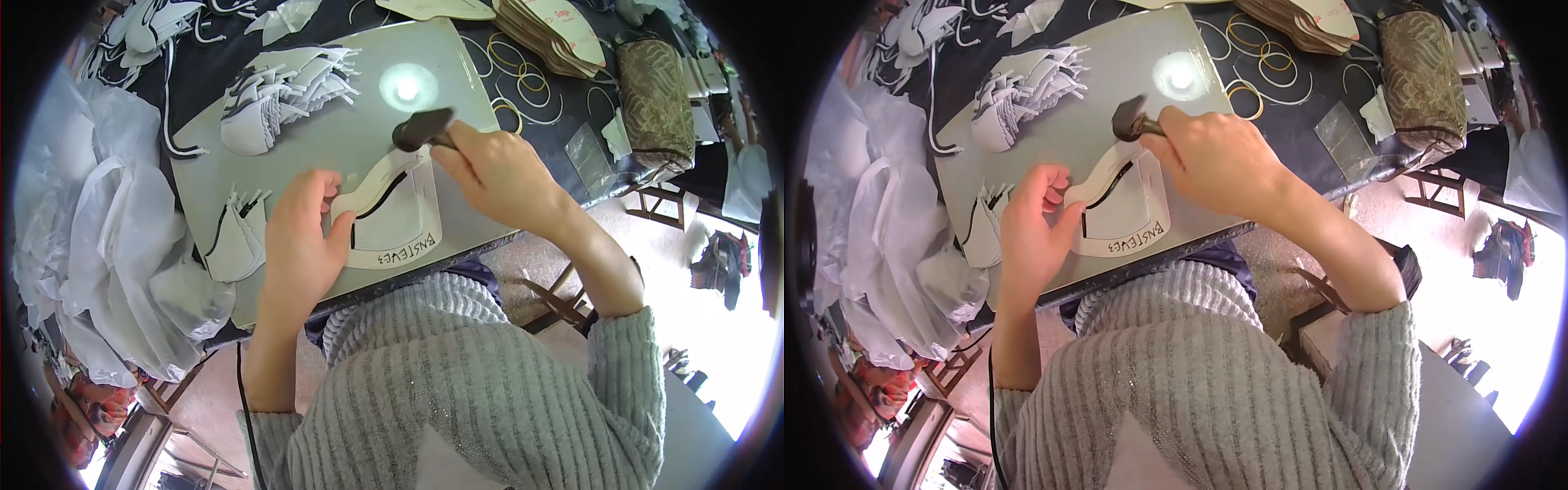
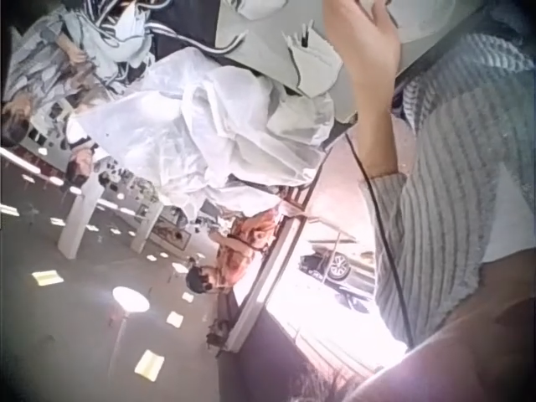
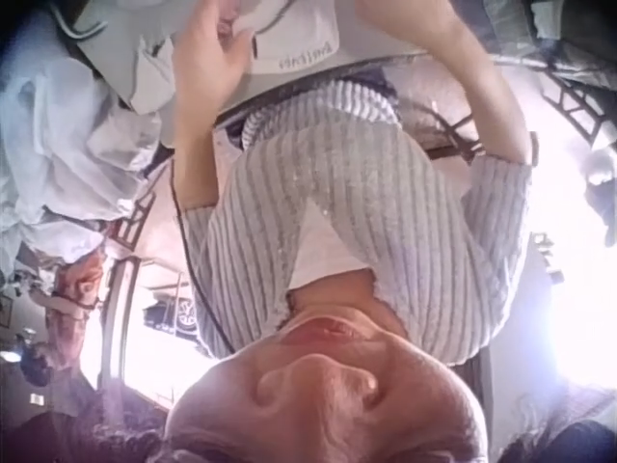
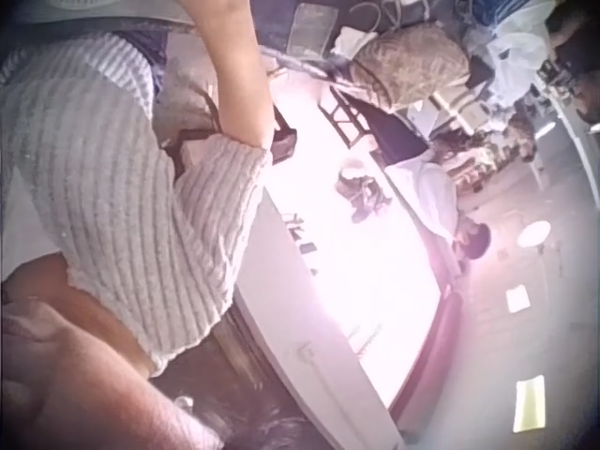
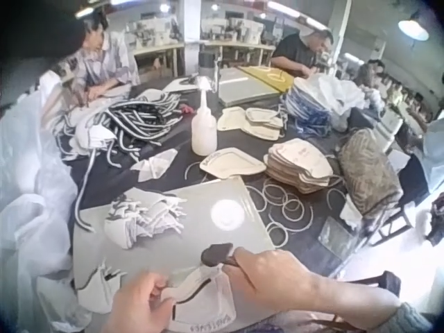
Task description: Assembling shoe upper components using a hammer on a workbench.
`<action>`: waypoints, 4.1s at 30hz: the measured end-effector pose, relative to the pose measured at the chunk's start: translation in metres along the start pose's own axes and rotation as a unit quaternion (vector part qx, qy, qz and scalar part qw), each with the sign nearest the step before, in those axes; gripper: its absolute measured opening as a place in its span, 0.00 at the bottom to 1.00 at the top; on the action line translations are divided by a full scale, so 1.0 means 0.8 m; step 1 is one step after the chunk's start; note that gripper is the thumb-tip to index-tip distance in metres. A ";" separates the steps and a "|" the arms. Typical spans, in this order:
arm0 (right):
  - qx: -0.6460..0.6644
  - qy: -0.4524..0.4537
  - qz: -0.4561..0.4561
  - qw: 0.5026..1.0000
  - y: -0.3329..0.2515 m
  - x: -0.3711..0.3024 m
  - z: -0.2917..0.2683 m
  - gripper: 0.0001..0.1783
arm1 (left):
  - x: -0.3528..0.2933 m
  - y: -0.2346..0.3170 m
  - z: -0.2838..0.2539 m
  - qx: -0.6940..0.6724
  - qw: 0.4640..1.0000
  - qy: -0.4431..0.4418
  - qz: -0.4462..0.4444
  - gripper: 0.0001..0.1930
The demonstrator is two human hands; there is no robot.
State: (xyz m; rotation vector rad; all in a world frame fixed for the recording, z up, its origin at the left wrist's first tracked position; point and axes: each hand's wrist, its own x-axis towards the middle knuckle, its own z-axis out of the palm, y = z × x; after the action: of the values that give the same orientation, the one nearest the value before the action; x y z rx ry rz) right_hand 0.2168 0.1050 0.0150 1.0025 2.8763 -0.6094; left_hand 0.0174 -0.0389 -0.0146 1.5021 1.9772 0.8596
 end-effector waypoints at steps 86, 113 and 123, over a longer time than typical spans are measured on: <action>-0.009 0.183 -0.203 0.962 -0.027 -0.059 0.087 0.20 | 0.042 0.033 0.035 0.191 0.974 -0.091 0.083 0.06; -0.011 0.157 -0.286 0.945 0.005 0.006 0.065 0.21 | -0.031 -0.021 0.050 0.200 0.950 0.045 0.237 0.21; -0.008 0.137 -0.268 0.954 -0.001 0.002 0.057 0.22 | -0.028 -0.013 0.046 0.243 0.939 0.029 0.241 0.20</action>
State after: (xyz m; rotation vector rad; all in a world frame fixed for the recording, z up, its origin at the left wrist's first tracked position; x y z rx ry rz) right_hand 0.2103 0.0882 -0.0272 0.3034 3.4137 -0.4934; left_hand 0.0432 -0.0560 -0.0467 2.3366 1.9850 0.6158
